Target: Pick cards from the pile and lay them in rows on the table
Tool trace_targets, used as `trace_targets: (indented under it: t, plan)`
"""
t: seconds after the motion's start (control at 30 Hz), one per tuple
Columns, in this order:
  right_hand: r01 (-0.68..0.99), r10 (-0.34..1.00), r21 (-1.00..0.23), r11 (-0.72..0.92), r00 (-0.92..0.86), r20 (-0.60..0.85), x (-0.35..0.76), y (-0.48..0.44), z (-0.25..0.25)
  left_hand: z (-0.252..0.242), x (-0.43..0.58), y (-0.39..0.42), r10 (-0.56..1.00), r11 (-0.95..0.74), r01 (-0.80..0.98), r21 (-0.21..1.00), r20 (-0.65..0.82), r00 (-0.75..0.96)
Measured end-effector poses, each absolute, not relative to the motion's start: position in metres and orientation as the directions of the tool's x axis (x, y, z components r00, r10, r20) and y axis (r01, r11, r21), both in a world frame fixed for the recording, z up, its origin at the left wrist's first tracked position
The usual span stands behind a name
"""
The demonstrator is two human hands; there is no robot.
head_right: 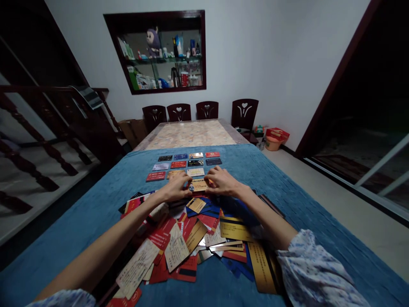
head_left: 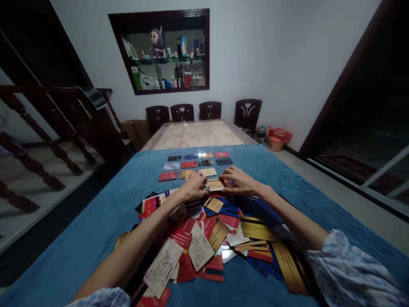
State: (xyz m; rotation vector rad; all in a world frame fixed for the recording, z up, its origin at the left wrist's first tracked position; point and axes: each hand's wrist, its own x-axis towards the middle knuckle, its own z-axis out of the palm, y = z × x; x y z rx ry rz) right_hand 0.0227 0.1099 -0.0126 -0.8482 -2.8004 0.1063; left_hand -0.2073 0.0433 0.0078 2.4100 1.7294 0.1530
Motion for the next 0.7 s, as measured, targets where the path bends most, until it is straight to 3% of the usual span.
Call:
trace_targets:
  t: [0.23,0.43,0.7]
  plan:
    - [0.49,0.501,-0.106,0.865,-0.848,0.174,0.019,0.131,-0.008,0.011,-0.215,0.055,0.936,-0.346,0.926,0.153,-0.01,0.351]
    - [0.528,0.53,-0.064,0.847,-0.829,0.18,0.006,0.149,-0.011,0.012,-0.223,0.071,0.945,-0.323,0.939,0.114,-0.011,0.326]
    - [0.496,0.503,-0.085,0.864,-0.847,0.174,-0.007,0.184,-0.002,0.014,-0.232,0.106,0.956,-0.294,0.951,0.094,0.012,0.294]
